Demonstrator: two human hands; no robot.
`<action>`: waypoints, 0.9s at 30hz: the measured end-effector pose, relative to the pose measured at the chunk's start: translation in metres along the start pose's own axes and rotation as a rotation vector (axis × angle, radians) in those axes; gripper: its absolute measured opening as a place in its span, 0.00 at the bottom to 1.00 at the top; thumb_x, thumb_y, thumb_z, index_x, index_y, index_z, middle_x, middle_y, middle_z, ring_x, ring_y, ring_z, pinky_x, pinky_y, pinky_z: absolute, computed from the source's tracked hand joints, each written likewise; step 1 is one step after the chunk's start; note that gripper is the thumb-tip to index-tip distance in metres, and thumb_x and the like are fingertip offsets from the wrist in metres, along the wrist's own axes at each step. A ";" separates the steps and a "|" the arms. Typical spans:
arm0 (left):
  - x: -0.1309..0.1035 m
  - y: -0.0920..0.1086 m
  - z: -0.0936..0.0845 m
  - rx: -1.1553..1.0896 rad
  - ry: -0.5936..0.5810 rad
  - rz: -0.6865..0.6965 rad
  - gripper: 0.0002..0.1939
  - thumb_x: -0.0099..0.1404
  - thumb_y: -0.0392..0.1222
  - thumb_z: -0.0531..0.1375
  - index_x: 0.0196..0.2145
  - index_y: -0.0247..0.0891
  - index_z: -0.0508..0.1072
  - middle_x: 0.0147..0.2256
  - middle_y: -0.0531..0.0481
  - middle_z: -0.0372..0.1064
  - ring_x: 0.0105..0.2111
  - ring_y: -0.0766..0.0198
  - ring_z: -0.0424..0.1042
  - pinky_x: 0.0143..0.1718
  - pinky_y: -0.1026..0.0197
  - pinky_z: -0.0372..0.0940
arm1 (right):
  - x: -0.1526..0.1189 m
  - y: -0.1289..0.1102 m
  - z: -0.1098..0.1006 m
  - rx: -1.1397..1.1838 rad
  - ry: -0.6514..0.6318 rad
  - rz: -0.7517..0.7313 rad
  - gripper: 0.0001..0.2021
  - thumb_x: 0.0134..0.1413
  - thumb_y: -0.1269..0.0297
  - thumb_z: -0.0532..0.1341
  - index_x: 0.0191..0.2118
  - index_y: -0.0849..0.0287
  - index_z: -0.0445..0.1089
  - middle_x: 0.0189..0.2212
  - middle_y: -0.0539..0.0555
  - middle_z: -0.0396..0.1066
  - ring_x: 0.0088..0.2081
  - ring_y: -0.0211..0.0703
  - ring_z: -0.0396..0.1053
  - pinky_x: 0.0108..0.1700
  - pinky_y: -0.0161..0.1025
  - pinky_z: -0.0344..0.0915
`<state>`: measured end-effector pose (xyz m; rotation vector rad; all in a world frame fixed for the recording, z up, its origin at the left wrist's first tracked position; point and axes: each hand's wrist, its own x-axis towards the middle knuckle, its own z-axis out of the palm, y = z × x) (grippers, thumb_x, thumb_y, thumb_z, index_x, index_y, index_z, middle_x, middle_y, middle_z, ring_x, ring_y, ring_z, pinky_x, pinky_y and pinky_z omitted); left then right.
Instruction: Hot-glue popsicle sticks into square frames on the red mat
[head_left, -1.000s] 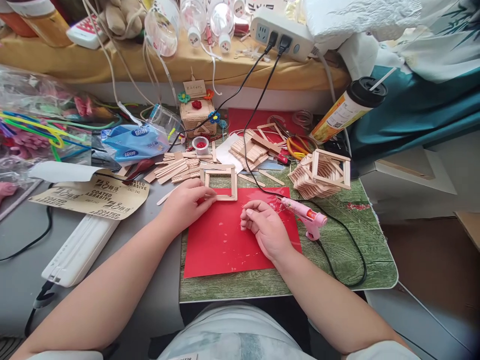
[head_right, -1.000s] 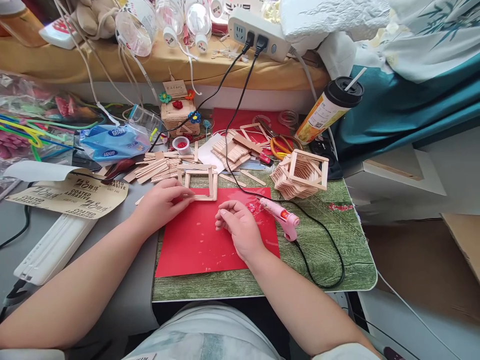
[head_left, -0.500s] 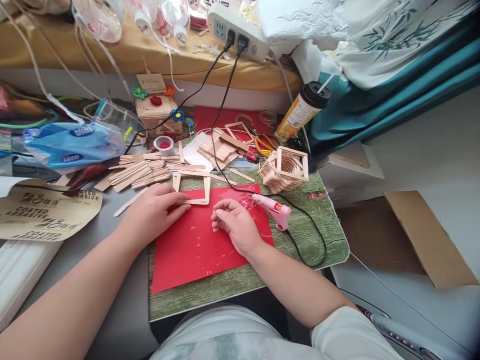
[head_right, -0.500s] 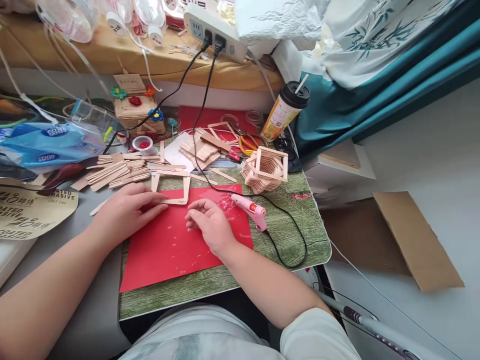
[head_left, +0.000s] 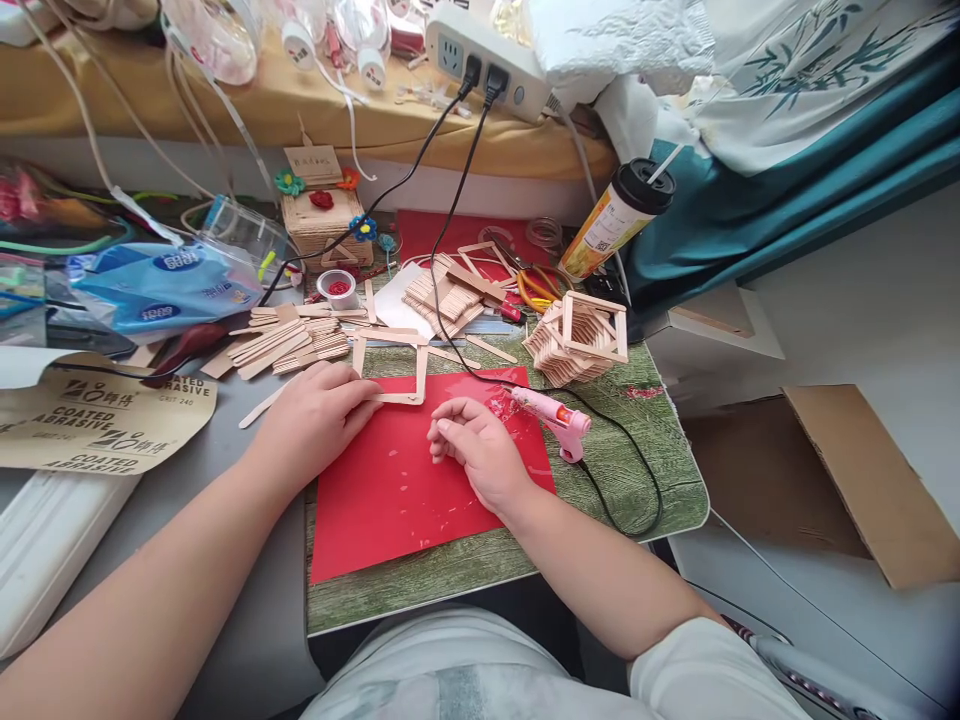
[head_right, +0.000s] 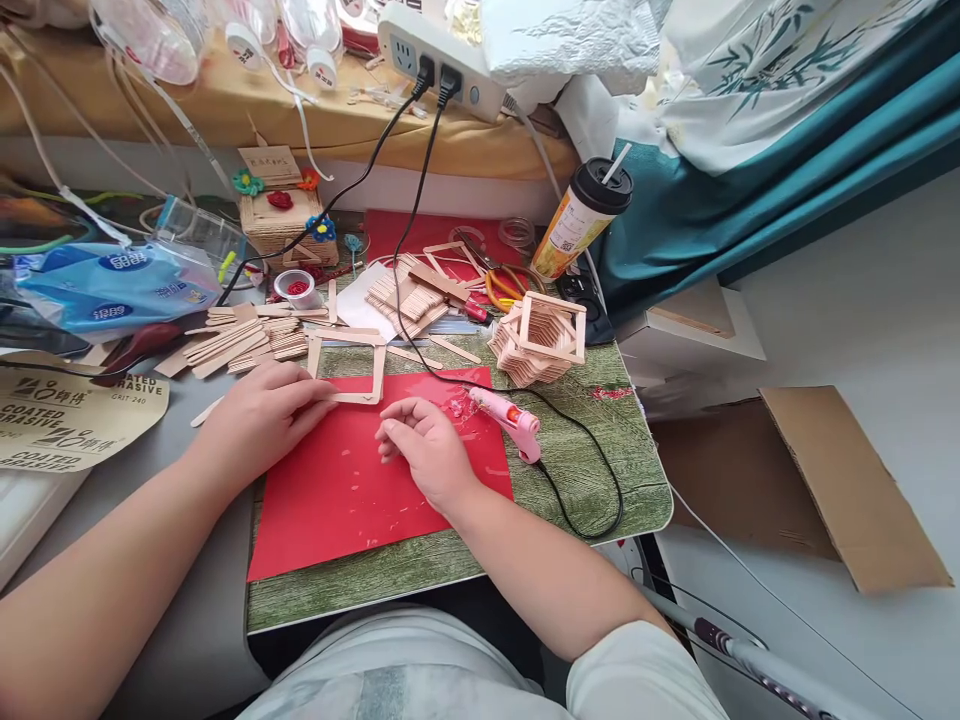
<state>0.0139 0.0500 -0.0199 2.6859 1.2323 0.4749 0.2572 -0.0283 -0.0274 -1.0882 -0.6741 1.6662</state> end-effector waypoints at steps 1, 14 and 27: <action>0.000 0.000 0.001 0.000 -0.004 -0.002 0.16 0.79 0.48 0.53 0.45 0.40 0.80 0.39 0.45 0.73 0.40 0.55 0.70 0.45 0.53 0.65 | -0.001 0.001 0.001 -0.013 0.000 -0.005 0.14 0.56 0.54 0.73 0.40 0.56 0.74 0.31 0.49 0.76 0.30 0.37 0.72 0.36 0.37 0.72; -0.002 -0.003 0.004 -0.050 -0.058 -0.029 0.17 0.78 0.48 0.54 0.48 0.41 0.81 0.40 0.44 0.73 0.42 0.53 0.72 0.45 0.52 0.65 | -0.039 -0.178 -0.080 -1.571 0.326 -0.735 0.09 0.67 0.64 0.64 0.48 0.52 0.81 0.42 0.57 0.78 0.39 0.50 0.75 0.44 0.48 0.72; -0.001 -0.003 0.004 -0.069 -0.047 -0.029 0.18 0.78 0.49 0.53 0.45 0.42 0.81 0.39 0.44 0.74 0.41 0.52 0.72 0.44 0.52 0.66 | 0.020 -0.195 -0.125 -1.948 -0.060 -0.436 0.10 0.63 0.65 0.62 0.35 0.57 0.82 0.35 0.58 0.75 0.39 0.50 0.71 0.42 0.45 0.67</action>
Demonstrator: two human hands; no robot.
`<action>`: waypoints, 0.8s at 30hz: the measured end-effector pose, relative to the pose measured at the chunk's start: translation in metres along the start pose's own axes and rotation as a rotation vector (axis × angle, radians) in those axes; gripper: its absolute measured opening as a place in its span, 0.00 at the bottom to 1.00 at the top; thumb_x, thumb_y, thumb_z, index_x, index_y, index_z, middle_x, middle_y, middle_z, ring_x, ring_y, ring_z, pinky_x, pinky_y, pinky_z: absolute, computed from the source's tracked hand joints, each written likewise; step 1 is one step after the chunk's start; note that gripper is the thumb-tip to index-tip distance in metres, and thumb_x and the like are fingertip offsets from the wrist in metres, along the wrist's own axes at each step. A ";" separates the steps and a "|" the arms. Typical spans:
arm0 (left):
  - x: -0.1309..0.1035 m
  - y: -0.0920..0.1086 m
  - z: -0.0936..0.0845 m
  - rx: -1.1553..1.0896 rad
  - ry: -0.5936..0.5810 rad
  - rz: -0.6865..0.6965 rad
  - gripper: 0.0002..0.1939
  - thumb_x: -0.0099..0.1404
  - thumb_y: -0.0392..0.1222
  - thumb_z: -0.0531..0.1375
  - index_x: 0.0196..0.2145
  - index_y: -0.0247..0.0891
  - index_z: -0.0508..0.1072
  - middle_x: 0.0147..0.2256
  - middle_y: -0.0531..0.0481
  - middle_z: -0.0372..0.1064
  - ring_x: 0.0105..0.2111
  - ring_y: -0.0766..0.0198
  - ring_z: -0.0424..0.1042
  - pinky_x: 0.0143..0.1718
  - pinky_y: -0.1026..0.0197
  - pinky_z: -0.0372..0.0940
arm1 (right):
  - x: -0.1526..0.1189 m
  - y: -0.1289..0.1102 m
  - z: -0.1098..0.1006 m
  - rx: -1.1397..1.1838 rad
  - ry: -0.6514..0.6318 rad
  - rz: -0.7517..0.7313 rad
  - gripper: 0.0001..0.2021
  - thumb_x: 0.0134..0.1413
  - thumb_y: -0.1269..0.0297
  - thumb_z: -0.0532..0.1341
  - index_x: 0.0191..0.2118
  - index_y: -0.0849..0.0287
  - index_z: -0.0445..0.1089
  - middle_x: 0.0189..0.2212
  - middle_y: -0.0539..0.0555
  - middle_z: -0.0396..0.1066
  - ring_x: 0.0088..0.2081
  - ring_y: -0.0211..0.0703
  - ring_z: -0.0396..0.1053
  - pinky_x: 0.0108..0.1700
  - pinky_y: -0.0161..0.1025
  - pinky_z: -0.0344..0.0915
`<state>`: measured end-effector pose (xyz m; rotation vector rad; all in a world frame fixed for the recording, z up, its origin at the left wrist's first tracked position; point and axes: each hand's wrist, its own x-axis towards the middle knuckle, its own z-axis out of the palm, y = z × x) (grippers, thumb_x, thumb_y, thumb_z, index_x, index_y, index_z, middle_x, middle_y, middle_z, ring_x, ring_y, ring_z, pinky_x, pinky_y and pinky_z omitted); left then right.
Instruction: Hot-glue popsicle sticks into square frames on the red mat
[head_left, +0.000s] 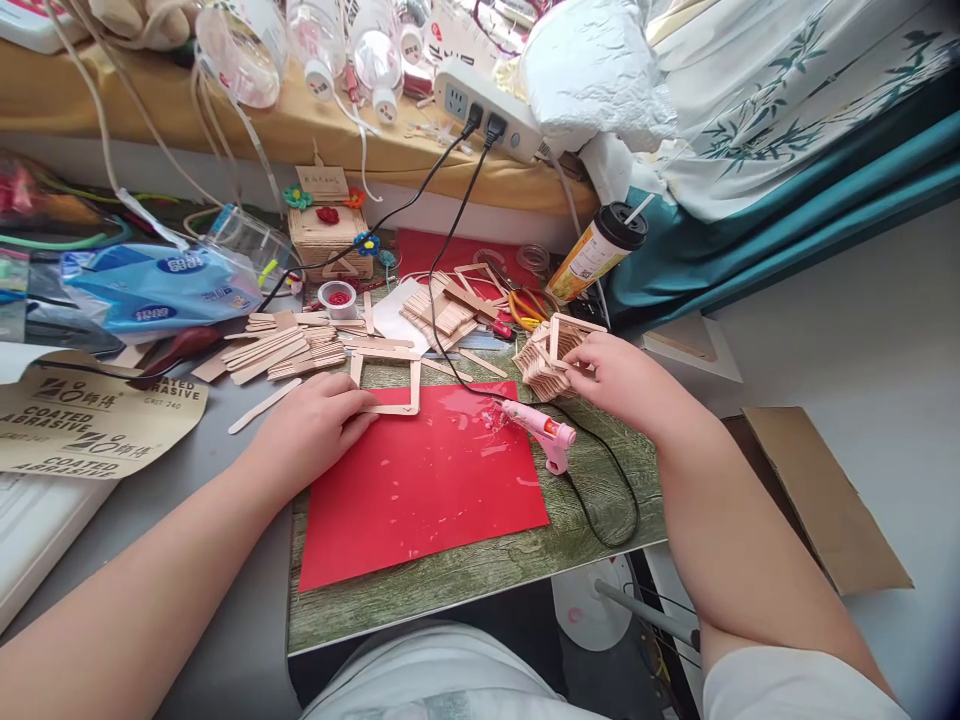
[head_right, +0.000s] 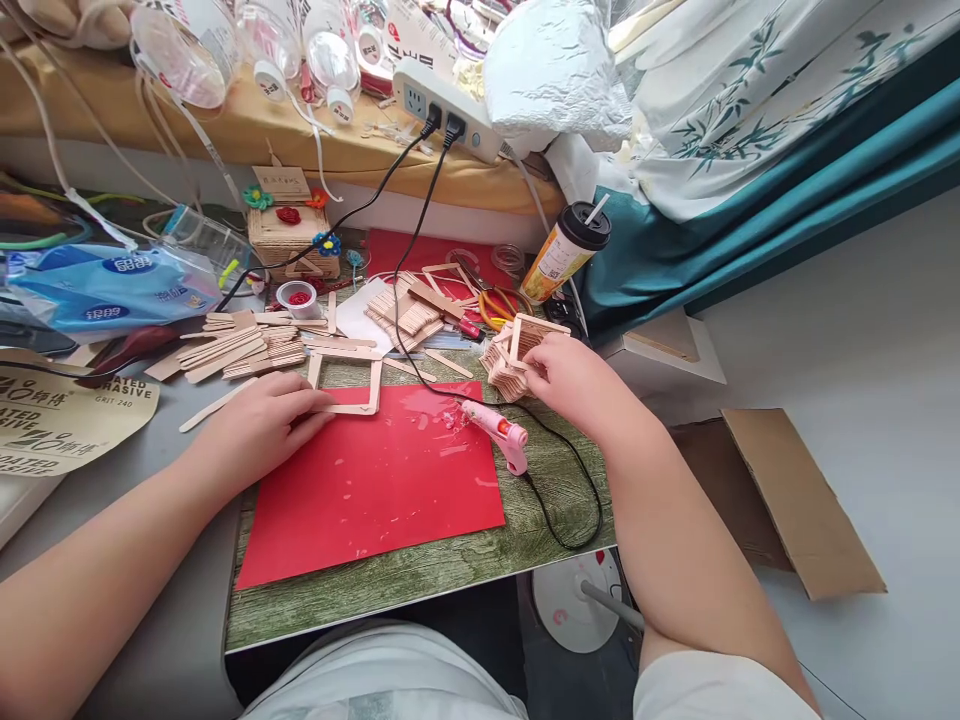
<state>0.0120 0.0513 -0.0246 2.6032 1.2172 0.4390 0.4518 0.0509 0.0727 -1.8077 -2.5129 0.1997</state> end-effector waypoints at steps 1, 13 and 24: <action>0.000 0.000 0.000 -0.006 0.001 0.001 0.18 0.78 0.49 0.53 0.45 0.42 0.82 0.39 0.44 0.74 0.41 0.52 0.72 0.44 0.52 0.66 | 0.000 0.002 0.000 -0.005 0.014 -0.010 0.11 0.63 0.65 0.61 0.35 0.57 0.82 0.35 0.58 0.75 0.40 0.50 0.71 0.43 0.46 0.67; -0.001 0.003 0.000 0.002 0.012 -0.013 0.18 0.78 0.49 0.53 0.45 0.42 0.82 0.39 0.44 0.73 0.42 0.52 0.72 0.45 0.52 0.66 | -0.015 -0.020 -0.027 0.371 0.343 0.129 0.10 0.69 0.57 0.62 0.47 0.54 0.79 0.48 0.58 0.79 0.50 0.54 0.74 0.53 0.52 0.70; -0.002 0.004 -0.002 0.002 0.015 -0.002 0.17 0.78 0.49 0.53 0.47 0.40 0.80 0.41 0.42 0.74 0.42 0.52 0.73 0.44 0.52 0.66 | -0.021 -0.082 -0.031 1.130 0.297 0.159 0.11 0.61 0.52 0.73 0.42 0.52 0.82 0.38 0.54 0.78 0.37 0.46 0.76 0.42 0.45 0.75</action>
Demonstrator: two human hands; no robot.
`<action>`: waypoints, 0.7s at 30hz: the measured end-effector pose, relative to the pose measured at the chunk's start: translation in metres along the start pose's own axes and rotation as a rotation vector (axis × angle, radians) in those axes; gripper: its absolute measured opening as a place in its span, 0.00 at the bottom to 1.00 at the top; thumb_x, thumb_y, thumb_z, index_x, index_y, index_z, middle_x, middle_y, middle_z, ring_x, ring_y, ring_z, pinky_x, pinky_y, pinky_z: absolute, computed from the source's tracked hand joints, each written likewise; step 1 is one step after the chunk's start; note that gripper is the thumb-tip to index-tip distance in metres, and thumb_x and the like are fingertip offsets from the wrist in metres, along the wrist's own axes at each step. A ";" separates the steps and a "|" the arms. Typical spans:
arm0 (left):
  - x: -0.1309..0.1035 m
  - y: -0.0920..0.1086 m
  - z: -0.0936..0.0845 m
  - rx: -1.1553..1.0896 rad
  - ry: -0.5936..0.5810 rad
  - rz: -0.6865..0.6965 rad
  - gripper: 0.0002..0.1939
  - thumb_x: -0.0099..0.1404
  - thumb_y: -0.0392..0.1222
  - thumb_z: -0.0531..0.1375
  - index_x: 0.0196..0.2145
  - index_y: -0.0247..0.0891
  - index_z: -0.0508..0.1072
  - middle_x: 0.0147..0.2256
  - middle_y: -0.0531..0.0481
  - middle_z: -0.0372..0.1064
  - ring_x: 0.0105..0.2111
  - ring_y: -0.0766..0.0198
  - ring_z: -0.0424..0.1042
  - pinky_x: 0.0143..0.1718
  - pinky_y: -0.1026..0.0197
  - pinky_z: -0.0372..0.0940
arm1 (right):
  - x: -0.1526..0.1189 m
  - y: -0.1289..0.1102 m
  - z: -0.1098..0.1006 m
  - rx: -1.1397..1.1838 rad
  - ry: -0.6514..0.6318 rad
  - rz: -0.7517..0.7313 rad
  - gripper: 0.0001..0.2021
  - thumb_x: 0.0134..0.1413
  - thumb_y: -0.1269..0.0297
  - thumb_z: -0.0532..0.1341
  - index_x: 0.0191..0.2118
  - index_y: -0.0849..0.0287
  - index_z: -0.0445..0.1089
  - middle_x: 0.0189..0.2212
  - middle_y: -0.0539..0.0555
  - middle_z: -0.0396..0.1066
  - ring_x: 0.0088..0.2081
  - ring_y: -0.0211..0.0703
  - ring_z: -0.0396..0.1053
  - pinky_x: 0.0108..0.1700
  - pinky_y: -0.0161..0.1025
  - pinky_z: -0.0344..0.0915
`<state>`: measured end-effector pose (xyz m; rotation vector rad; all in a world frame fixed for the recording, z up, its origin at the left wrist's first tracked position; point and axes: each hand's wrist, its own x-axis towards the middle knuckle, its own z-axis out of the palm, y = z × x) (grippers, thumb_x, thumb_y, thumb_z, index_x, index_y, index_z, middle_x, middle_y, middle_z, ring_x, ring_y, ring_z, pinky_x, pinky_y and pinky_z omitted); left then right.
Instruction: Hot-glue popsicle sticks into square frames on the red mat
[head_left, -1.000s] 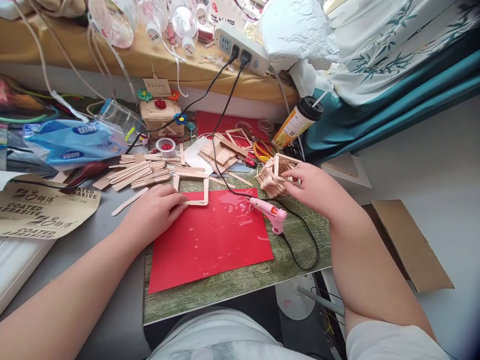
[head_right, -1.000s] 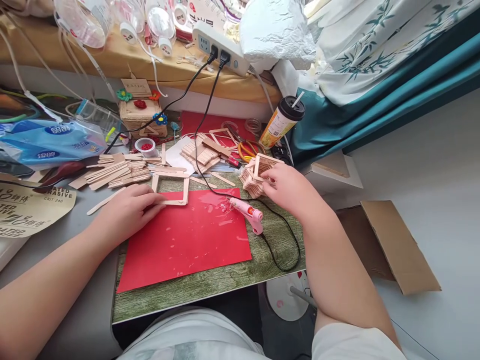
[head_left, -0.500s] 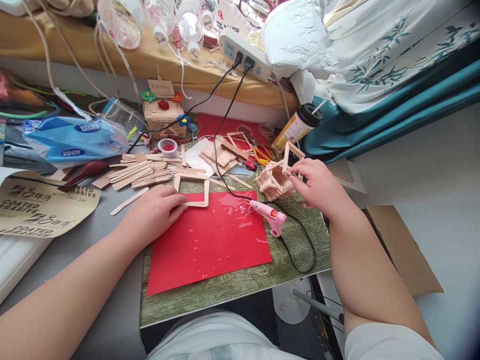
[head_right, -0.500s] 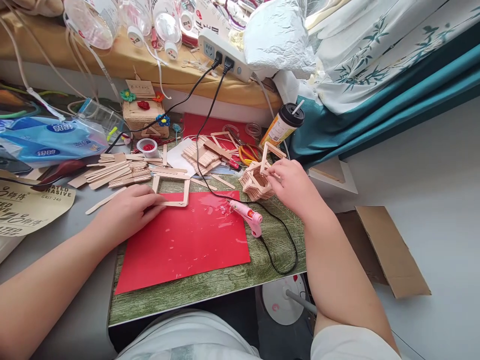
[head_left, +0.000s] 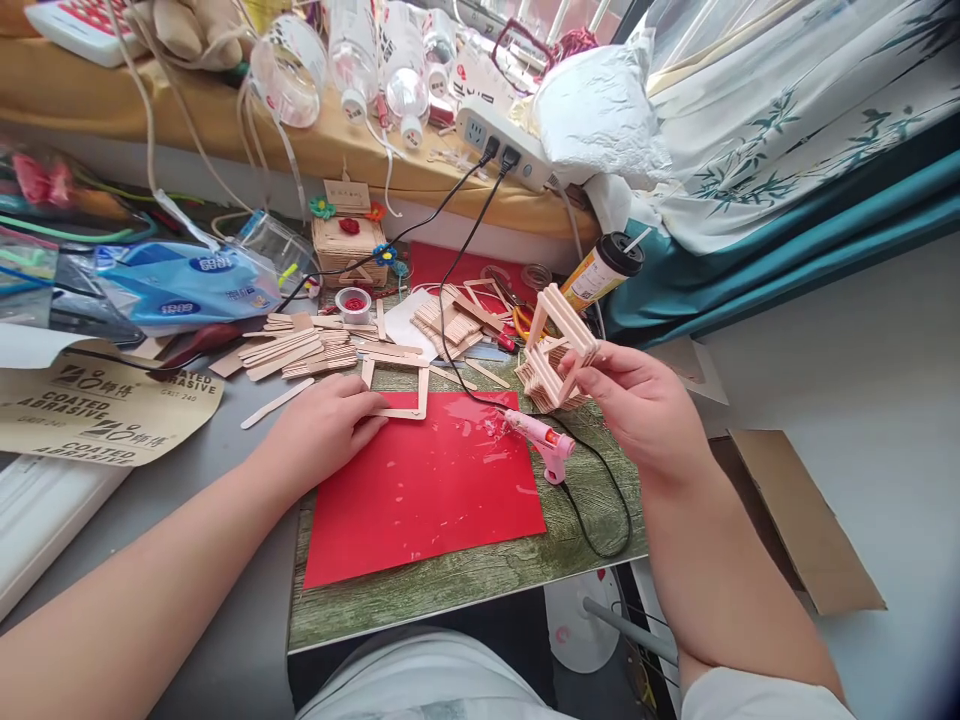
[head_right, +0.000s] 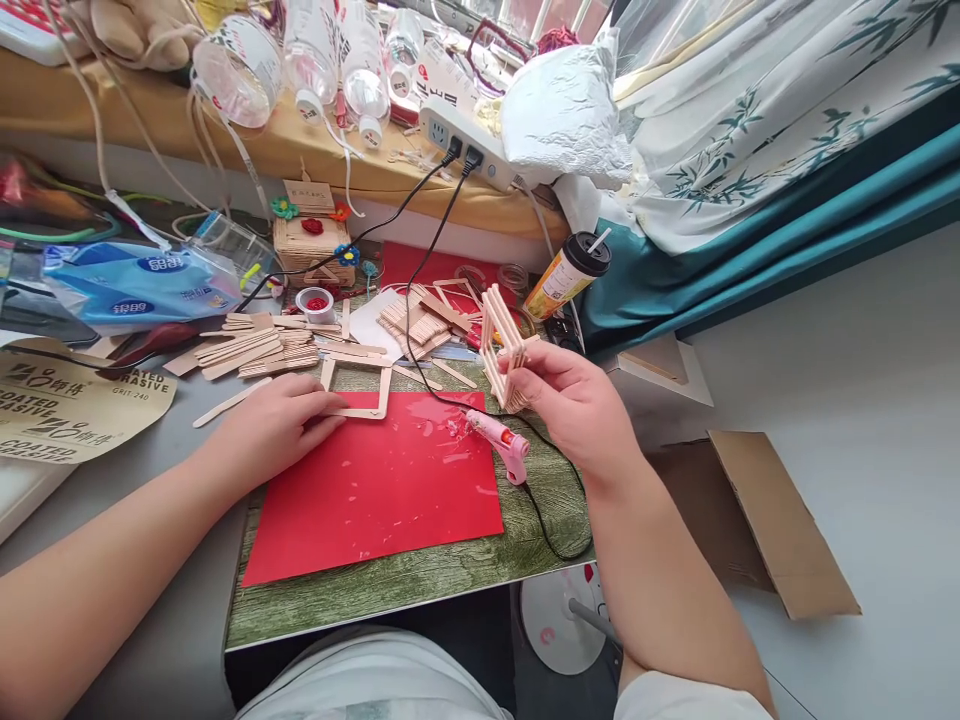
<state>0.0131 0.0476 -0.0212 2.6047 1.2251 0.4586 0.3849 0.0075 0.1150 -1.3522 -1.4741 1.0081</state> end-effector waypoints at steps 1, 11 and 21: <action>0.000 0.002 -0.001 -0.018 0.017 -0.007 0.17 0.77 0.49 0.54 0.48 0.40 0.80 0.41 0.42 0.74 0.42 0.52 0.73 0.43 0.52 0.66 | -0.004 -0.001 0.007 0.037 -0.015 0.031 0.11 0.61 0.52 0.73 0.42 0.52 0.83 0.37 0.54 0.78 0.36 0.45 0.75 0.40 0.45 0.75; -0.019 0.060 -0.017 -0.708 0.218 -0.061 0.08 0.72 0.47 0.65 0.45 0.43 0.78 0.42 0.48 0.80 0.42 0.60 0.77 0.44 0.57 0.71 | -0.049 0.038 0.165 0.497 0.003 0.160 0.09 0.62 0.54 0.72 0.44 0.49 0.82 0.43 0.54 0.81 0.47 0.50 0.77 0.58 0.51 0.73; -0.016 0.058 -0.008 -0.783 0.175 -0.163 0.06 0.71 0.46 0.66 0.38 0.42 0.79 0.37 0.49 0.81 0.35 0.63 0.76 0.37 0.60 0.71 | -0.047 0.064 0.184 0.587 0.071 0.185 0.06 0.58 0.55 0.75 0.41 0.47 0.84 0.46 0.53 0.81 0.52 0.51 0.77 0.64 0.54 0.70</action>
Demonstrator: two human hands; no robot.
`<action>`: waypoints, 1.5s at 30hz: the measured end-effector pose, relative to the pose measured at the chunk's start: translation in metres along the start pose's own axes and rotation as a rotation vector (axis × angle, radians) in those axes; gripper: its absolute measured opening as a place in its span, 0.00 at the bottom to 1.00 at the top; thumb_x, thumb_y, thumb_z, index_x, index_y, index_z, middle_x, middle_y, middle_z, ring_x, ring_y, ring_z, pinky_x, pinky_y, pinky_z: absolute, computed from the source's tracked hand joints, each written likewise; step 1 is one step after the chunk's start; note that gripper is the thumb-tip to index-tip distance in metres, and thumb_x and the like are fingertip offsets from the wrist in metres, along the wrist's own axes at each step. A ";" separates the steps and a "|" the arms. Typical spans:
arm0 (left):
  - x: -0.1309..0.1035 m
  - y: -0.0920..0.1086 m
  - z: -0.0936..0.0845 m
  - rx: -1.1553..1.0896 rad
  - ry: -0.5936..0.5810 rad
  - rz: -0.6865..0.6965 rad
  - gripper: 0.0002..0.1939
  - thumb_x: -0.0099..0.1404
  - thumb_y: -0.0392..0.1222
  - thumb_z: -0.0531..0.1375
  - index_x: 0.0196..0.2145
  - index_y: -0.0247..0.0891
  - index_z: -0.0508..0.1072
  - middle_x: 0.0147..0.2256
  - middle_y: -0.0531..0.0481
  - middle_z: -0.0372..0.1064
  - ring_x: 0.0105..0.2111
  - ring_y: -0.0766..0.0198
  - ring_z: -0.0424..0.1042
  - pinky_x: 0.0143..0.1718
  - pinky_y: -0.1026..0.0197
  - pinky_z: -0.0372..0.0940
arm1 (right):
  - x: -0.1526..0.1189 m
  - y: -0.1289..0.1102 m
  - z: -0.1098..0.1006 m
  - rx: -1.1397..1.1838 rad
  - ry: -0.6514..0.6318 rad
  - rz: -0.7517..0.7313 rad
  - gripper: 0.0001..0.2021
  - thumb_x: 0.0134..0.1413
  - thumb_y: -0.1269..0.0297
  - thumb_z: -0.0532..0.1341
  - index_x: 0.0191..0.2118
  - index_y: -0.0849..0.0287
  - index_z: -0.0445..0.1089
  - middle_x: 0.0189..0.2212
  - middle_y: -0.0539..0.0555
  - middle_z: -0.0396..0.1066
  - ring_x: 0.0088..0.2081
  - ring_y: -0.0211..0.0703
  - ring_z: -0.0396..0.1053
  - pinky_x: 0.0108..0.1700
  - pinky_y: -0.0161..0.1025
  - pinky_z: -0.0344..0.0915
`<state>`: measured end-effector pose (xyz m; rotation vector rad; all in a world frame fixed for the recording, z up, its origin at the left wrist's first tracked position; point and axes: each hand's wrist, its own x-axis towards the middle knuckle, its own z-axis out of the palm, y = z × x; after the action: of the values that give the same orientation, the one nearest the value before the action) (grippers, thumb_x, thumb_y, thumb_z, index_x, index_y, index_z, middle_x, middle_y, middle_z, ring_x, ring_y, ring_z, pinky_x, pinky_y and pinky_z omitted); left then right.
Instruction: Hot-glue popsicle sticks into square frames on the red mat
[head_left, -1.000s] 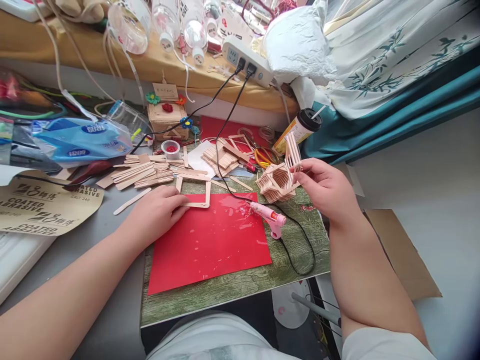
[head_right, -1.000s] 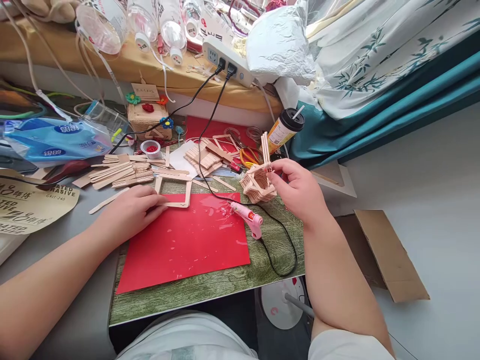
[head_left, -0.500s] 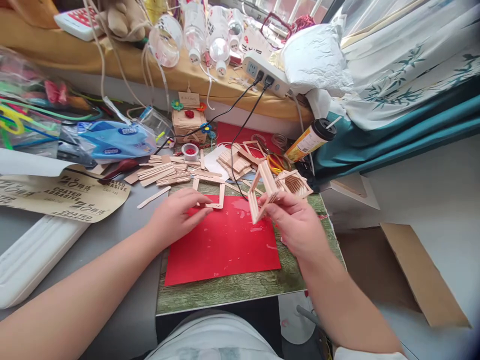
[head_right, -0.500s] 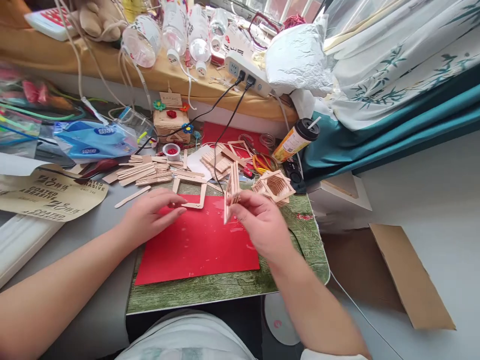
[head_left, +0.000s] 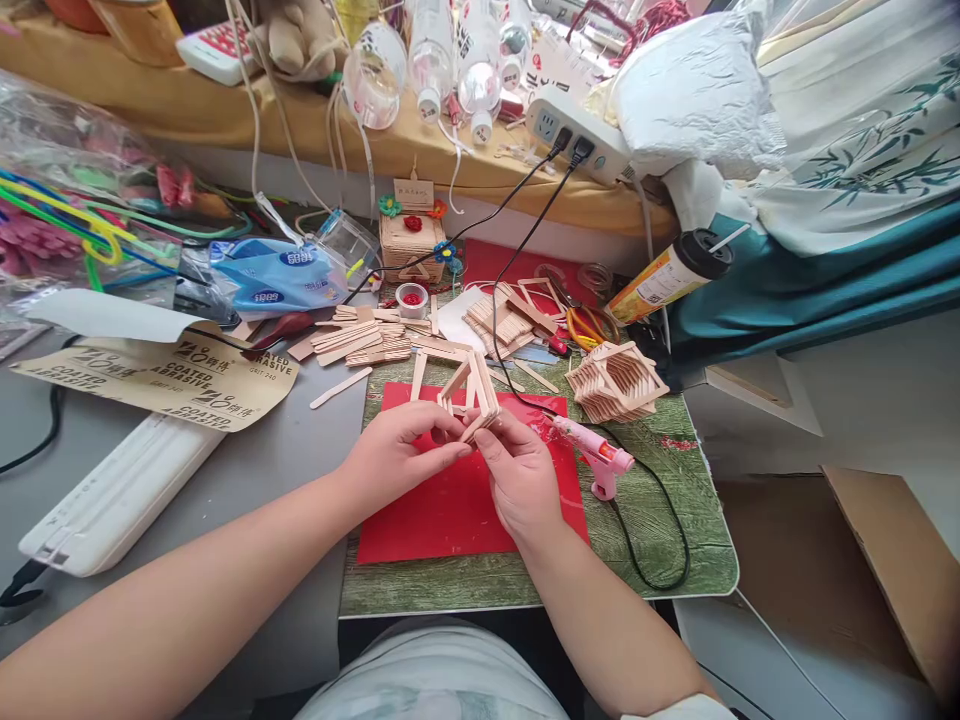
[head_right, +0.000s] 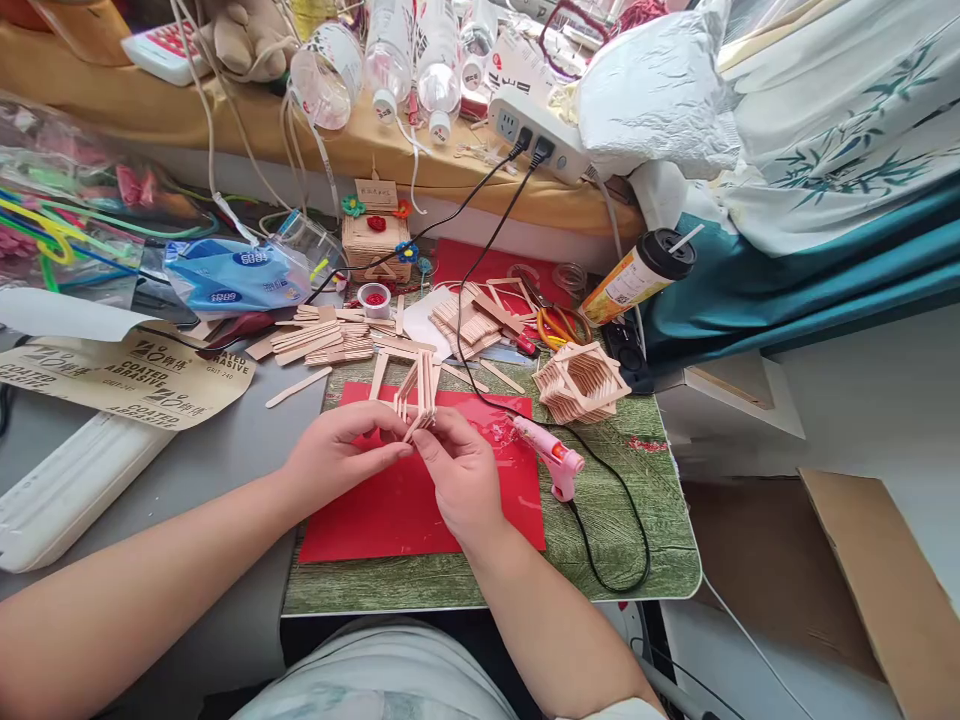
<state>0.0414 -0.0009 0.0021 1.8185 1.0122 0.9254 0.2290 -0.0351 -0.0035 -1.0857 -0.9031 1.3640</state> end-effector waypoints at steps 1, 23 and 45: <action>0.000 0.001 0.000 -0.009 -0.001 -0.006 0.06 0.71 0.46 0.66 0.38 0.42 0.79 0.37 0.49 0.81 0.35 0.63 0.76 0.37 0.60 0.71 | 0.000 0.001 -0.001 0.001 -0.002 -0.002 0.06 0.59 0.56 0.74 0.41 0.47 0.84 0.46 0.53 0.81 0.52 0.51 0.77 0.64 0.55 0.69; 0.009 -0.006 -0.019 -0.007 0.124 -0.069 0.11 0.70 0.50 0.67 0.44 0.43 0.83 0.42 0.47 0.83 0.42 0.59 0.79 0.46 0.58 0.72 | 0.000 -0.029 -0.012 -0.578 -0.083 -0.413 0.06 0.67 0.64 0.68 0.46 0.49 0.81 0.43 0.54 0.79 0.47 0.50 0.75 0.54 0.50 0.71; 0.030 -0.042 -0.039 0.606 0.078 -0.167 0.19 0.72 0.54 0.58 0.53 0.41 0.74 0.46 0.41 0.78 0.47 0.47 0.75 0.49 0.48 0.69 | 0.054 -0.021 0.011 -1.307 -0.199 -0.418 0.19 0.68 0.62 0.65 0.61 0.62 0.71 0.58 0.64 0.70 0.60 0.56 0.65 0.65 0.50 0.63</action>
<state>0.0073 0.0513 -0.0149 2.1468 1.5933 0.6271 0.2264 0.0211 0.0140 -1.5479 -2.1541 0.4110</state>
